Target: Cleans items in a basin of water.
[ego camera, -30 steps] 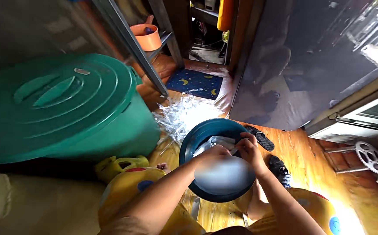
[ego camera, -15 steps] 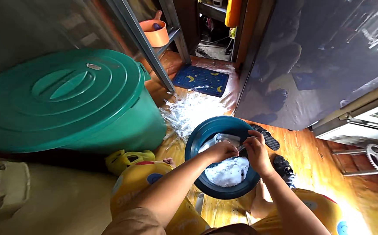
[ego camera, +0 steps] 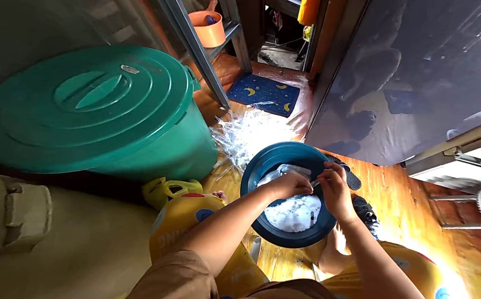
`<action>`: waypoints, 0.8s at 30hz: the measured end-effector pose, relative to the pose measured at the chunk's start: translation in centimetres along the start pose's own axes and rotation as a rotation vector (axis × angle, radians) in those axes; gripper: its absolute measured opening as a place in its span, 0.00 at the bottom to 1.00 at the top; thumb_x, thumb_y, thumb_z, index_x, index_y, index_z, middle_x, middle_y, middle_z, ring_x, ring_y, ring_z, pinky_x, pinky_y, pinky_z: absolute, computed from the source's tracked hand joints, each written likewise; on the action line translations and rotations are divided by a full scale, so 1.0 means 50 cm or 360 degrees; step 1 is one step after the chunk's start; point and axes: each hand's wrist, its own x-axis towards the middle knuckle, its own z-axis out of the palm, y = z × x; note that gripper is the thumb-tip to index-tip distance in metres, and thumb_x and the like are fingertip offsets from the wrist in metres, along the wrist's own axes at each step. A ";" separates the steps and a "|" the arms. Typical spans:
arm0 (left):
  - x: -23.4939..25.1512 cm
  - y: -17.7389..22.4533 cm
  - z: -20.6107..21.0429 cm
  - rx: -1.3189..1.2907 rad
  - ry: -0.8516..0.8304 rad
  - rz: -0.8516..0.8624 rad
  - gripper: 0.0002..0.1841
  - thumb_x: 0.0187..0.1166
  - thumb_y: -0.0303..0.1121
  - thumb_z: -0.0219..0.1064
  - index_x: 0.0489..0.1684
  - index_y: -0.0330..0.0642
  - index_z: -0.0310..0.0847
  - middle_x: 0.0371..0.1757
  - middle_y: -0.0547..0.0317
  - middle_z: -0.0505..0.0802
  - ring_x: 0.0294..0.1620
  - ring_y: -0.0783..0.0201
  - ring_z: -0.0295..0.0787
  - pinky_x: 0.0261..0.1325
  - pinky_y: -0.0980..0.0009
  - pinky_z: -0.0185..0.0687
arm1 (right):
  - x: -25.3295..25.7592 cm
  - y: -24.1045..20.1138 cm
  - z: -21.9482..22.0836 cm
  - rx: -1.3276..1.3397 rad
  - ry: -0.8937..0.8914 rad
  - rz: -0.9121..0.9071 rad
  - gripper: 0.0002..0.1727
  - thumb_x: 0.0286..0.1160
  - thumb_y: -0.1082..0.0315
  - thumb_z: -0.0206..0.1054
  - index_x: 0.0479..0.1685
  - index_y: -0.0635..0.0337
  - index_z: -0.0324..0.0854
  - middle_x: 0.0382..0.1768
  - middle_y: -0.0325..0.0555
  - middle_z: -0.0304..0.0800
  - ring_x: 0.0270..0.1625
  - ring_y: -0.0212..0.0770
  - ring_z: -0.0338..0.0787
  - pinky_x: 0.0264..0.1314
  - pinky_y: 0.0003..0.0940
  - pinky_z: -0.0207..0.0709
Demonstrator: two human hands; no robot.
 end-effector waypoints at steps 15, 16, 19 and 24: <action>-0.006 0.035 0.022 -0.0924 0.0307 -0.0332 0.24 0.97 0.44 0.44 0.59 0.33 0.82 0.37 0.61 0.82 0.36 0.72 0.78 0.47 0.72 0.78 | -0.017 0.013 0.037 0.0309 -0.0083 0.0467 0.11 0.84 0.69 0.59 0.48 0.68 0.84 0.63 0.52 0.84 0.60 0.34 0.86 0.56 0.27 0.83; -0.005 0.032 0.022 -0.0879 0.0321 -0.0334 0.23 0.96 0.44 0.46 0.55 0.34 0.83 0.33 0.64 0.80 0.32 0.74 0.75 0.43 0.74 0.76 | -0.016 0.008 0.039 0.0506 -0.0045 0.0605 0.11 0.86 0.69 0.57 0.52 0.68 0.81 0.56 0.47 0.86 0.50 0.31 0.88 0.47 0.26 0.84; -0.006 0.027 0.017 -0.0817 0.0308 -0.0342 0.21 0.96 0.43 0.49 0.52 0.37 0.85 0.30 0.67 0.79 0.28 0.76 0.73 0.39 0.77 0.73 | -0.005 -0.007 0.032 0.1043 0.0138 0.0910 0.09 0.91 0.70 0.51 0.54 0.64 0.74 0.46 0.46 0.91 0.33 0.32 0.87 0.34 0.26 0.80; -0.009 0.017 0.010 -0.0802 0.0251 -0.0339 0.19 0.95 0.42 0.50 0.47 0.41 0.87 0.25 0.71 0.77 0.23 0.77 0.70 0.32 0.78 0.71 | 0.018 -0.010 -0.015 0.1443 0.0493 0.1110 0.10 0.95 0.70 0.44 0.49 0.60 0.71 0.39 0.47 0.93 0.30 0.34 0.89 0.30 0.27 0.81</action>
